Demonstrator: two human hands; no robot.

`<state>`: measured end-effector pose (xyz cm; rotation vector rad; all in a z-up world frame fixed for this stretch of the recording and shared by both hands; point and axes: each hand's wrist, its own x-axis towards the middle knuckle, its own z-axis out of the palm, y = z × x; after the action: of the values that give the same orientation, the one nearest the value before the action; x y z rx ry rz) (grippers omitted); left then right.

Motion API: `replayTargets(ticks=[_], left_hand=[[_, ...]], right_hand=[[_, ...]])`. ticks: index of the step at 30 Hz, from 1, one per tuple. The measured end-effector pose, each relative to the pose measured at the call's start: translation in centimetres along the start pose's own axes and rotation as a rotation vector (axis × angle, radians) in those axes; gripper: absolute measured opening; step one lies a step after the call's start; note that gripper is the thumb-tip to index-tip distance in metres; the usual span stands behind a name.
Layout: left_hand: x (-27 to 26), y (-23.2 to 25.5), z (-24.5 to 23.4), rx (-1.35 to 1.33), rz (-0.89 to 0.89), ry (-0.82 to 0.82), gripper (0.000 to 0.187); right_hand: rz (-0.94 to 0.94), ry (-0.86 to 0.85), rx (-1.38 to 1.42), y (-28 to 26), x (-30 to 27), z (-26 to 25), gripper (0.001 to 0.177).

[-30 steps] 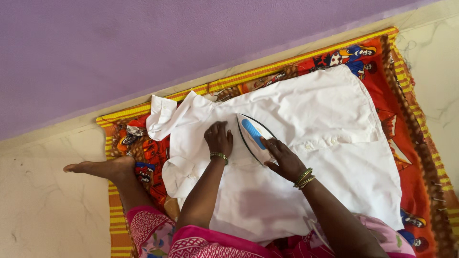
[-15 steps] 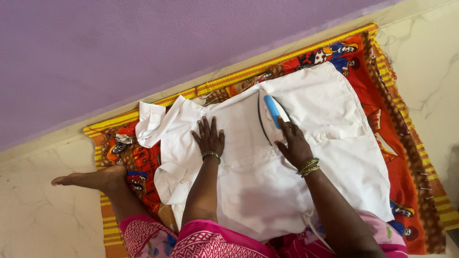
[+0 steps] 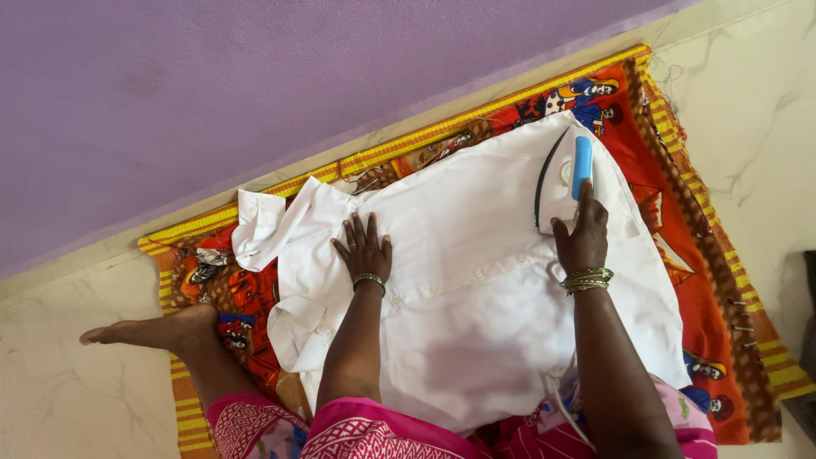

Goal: The person irons a white shirt laid out on a colorful mat on the floor. They use an electric iron to smooth the front and sleeves, then fold the shirt neatly.

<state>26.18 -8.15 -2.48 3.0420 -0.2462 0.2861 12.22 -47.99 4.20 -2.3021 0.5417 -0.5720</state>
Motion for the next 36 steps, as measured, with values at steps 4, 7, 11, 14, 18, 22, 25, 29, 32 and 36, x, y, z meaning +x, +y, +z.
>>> replayTargets(ticks=[4, 7, 11, 14, 18, 22, 25, 29, 32, 36], left_hand=[[-0.5, 1.4, -0.8, -0.058, -0.064, -0.011, 0.071], [-3.4, 3.0, -1.3, -0.183, -0.007, 0.109, 0.068], [-8.8, 4.6, -1.6, -0.151, -0.011, 0.026, 0.068], [-11.0, 4.7, -1.7, -0.086, -0.065, 0.0, 0.068], [-11.8, 4.6, -1.1, -0.003, -0.097, 0.027, 0.067], [-11.9, 4.5, -0.6, 0.019, -0.117, -0.01, 0.069], [-11.6, 4.4, -0.6, 0.014, -0.115, -0.009, 0.07], [-11.7, 4.5, -0.8, 0.013, -0.124, -0.012, 0.071], [-11.7, 4.7, -1.2, 0.001, -0.121, -0.006, 0.071], [-11.5, 4.9, -1.7, -0.009, -0.13, -0.037, 0.069]], right_hand=[[-0.048, -0.02, 0.047, -0.8, -0.3, 0.5, 0.096], [-0.054, -0.077, 0.04, -2.2, -0.9, 1.1, 0.097], [-0.12, -0.203, 0.075, -5.0, -2.1, 2.0, 0.096], [-0.173, -0.346, 0.082, -7.8, -3.6, 2.6, 0.093], [-0.172, -0.601, 0.068, -11.3, -6.2, 3.0, 0.091], [-0.26, -0.744, 0.096, -13.5, -8.5, 3.3, 0.091], [-0.32, -0.703, 0.072, -13.9, -9.2, 3.6, 0.094], [-0.3, -0.684, 0.025, -13.1, -9.0, 3.8, 0.094], [-0.261, -0.652, -0.018, -12.0, -7.9, 3.9, 0.093], [-0.179, -0.529, -0.036, -9.3, -5.3, 3.1, 0.091]])
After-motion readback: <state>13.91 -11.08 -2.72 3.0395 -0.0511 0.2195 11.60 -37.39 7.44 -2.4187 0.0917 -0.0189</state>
